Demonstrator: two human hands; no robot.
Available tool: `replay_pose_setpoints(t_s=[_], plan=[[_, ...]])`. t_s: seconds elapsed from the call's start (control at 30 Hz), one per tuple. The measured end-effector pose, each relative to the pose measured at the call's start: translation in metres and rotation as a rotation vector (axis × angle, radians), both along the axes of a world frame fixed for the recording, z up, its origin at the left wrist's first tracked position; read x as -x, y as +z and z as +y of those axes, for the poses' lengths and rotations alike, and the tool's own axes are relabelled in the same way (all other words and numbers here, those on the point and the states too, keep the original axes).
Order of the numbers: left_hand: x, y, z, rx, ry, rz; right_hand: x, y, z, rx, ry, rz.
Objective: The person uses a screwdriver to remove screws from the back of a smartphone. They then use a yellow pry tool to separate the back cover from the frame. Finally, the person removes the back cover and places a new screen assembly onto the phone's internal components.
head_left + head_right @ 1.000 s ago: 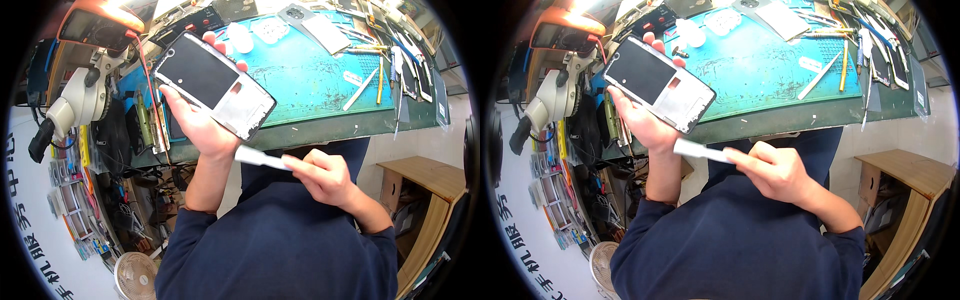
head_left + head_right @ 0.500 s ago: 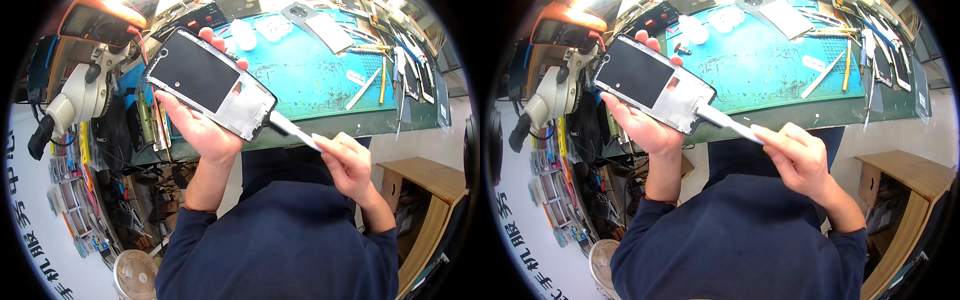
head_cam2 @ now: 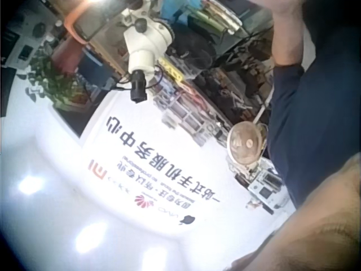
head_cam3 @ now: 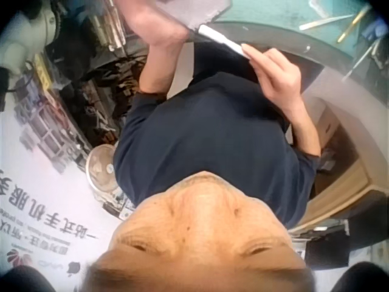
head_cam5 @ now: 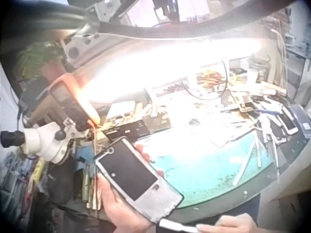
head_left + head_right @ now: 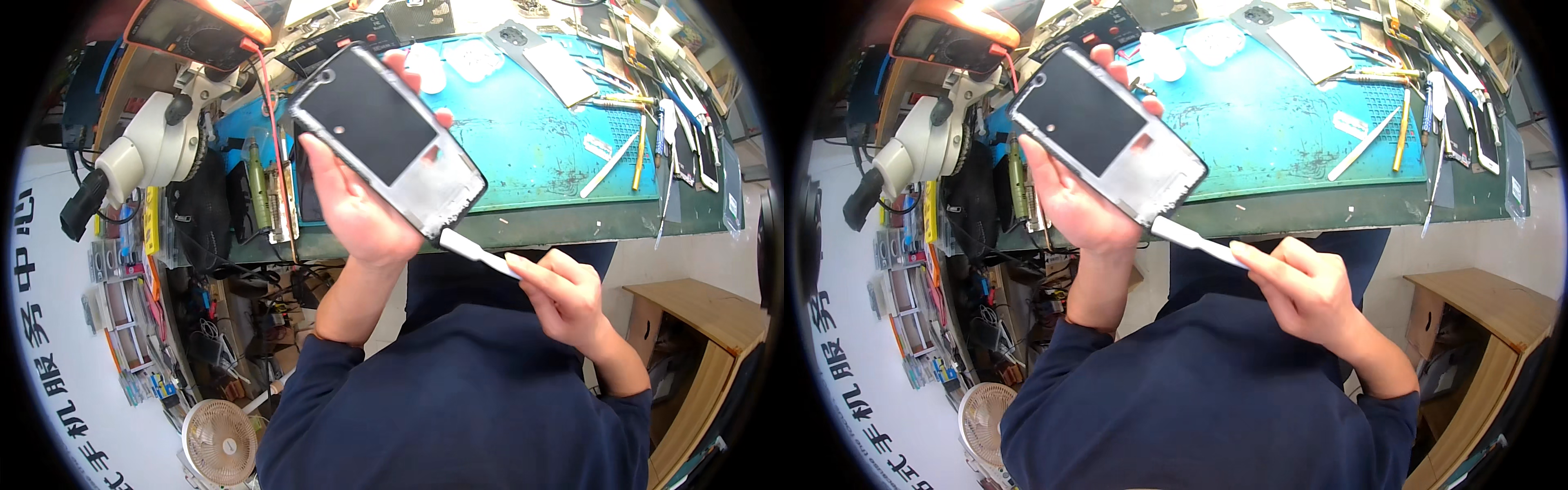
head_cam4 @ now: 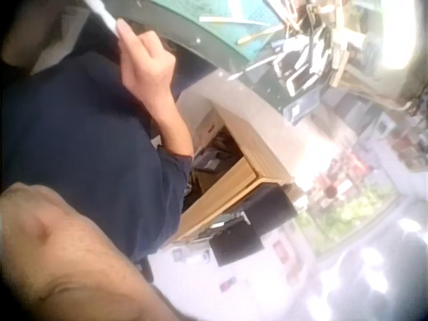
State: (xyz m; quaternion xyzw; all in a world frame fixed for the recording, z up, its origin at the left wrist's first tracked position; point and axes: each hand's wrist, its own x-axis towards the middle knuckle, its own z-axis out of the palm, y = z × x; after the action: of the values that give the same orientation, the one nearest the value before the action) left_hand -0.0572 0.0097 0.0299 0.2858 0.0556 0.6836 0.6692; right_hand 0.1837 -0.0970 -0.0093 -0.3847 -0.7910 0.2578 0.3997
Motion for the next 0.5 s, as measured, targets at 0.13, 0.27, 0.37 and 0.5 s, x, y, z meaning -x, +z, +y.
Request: replay_pose_setpoints(t_s=[0.13,0.27,0.37,0.5], plan=[[-0.011,0.002,-0.003,0.057,0.041,0.084,0.022,0.012,0.010,-0.078,-0.031,0.027],[-0.017,-0.003,-0.014,0.088,-0.119,-0.043,0.041,0.034,0.035,-0.137,-0.062,0.070],[-0.017,-0.008,-0.014,0.102,-0.169,0.028,0.044,0.047,0.055,-0.155,-0.118,0.038],[-0.001,-0.004,-0.006,0.110,-0.149,-0.161,0.032,0.027,0.017,-0.042,-0.041,-0.053]])
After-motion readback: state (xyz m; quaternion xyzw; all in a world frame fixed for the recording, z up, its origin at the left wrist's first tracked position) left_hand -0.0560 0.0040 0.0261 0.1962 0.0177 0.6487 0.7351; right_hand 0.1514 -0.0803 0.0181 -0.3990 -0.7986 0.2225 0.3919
